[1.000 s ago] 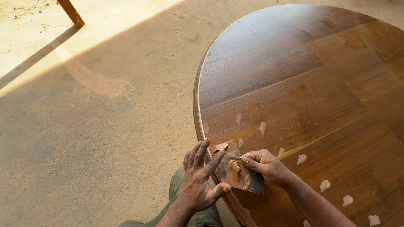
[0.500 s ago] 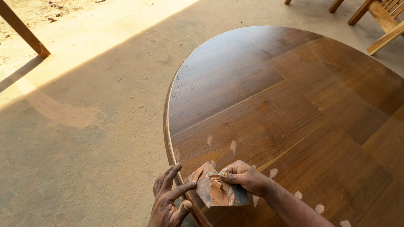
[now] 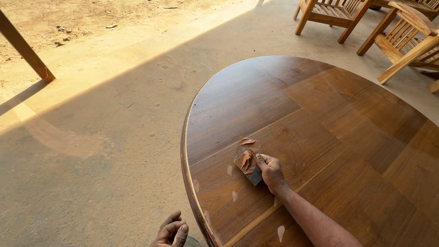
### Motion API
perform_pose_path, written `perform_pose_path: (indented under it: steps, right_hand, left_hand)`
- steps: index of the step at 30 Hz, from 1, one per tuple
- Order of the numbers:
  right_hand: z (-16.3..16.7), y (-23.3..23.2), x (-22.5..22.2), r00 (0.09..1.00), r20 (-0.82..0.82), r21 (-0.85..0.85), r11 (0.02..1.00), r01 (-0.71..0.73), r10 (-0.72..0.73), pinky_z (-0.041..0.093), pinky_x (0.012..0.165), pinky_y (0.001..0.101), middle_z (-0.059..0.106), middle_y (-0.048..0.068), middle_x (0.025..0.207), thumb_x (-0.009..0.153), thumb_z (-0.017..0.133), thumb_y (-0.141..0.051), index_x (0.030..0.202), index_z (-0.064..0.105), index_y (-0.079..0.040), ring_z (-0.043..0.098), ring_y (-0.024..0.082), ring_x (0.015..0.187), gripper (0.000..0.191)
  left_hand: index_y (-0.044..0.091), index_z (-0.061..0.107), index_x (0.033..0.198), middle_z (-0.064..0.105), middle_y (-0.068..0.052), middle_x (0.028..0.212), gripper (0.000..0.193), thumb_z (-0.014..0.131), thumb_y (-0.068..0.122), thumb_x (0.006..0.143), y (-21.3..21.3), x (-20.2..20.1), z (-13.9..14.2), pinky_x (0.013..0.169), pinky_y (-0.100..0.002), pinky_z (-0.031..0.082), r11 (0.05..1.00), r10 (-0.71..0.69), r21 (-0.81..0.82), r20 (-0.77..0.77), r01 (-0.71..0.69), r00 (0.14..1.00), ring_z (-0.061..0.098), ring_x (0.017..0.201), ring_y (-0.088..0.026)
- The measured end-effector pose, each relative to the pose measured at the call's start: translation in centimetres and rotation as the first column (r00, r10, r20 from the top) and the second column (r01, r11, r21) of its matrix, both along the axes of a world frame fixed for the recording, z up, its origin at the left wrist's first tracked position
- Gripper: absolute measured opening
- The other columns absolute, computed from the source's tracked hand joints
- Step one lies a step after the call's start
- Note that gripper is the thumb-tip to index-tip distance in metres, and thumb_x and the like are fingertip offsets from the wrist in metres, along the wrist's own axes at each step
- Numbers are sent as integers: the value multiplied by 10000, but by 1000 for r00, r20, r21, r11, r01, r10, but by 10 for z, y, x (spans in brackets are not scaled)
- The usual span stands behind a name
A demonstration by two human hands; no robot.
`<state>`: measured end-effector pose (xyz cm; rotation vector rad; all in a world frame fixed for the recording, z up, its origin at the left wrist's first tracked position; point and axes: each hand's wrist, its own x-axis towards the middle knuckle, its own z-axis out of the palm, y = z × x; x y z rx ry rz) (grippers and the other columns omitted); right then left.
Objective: The person kneels beside a round wooden table top and applies wood filler to dents and holes on its surface using a small scraper, spreading and smoothing filler over each damaged spot while steadying the table edge with the other hand.
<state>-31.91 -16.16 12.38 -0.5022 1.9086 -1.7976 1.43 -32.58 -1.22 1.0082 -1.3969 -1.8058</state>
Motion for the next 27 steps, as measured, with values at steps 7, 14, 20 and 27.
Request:
perform_pose_path:
  steps: [7, 14, 20, 27]
  right_hand:
    - [-8, -4, -10, 988, 130, -196, 979, -52, 79, 564, 729, 248, 736, 74, 956, 1076, 542, -202, 1103, 692, 37, 671, 98, 799, 284]
    - [-4, -2, 9, 994, 39, -343, 933, 105, -98, 575, 838, 254, 722, 69, 1073, 1108, 558, -164, 1182, 663, 50, 681, 105, 927, 250]
    - [-7, -7, 30, 973, -124, -234, 958, 163, -196, 552, 802, 256, 707, 71, 995, 1159, 576, -222, 1120, 683, 50, 646, 103, 864, 295]
    - [0, -23, 28, 952, -164, -156, 960, 234, -259, 535, 828, 238, 716, 61, 1022, 1125, 587, -203, 1156, 693, 43, 640, 88, 879, 270]
  left_hand:
    - [-4, 698, 1132, 556, -226, 1514, 684, 448, 616, 989, -12, 15, 55, 1176, -555, 355, 982, -125, 108, -246, 155, 961, 533, 1381, -368]
    - [148, 601, 1374, 207, -106, 1733, 867, 194, 775, 936, -58, -34, 70, 1239, -542, -43, 948, -254, 78, -394, 307, 883, 32, 1627, -289]
    - [178, 577, 1452, 208, -158, 1755, 947, 172, 850, 921, -92, -62, 46, 1256, -526, -124, 909, -379, -7, -437, 418, 816, -67, 1640, -261]
    - [173, 556, 1479, 181, -208, 1748, 959, 128, 837, 936, -115, -83, 49, 1254, -530, -87, 889, -437, -61, -417, 454, 797, -59, 1638, -279]
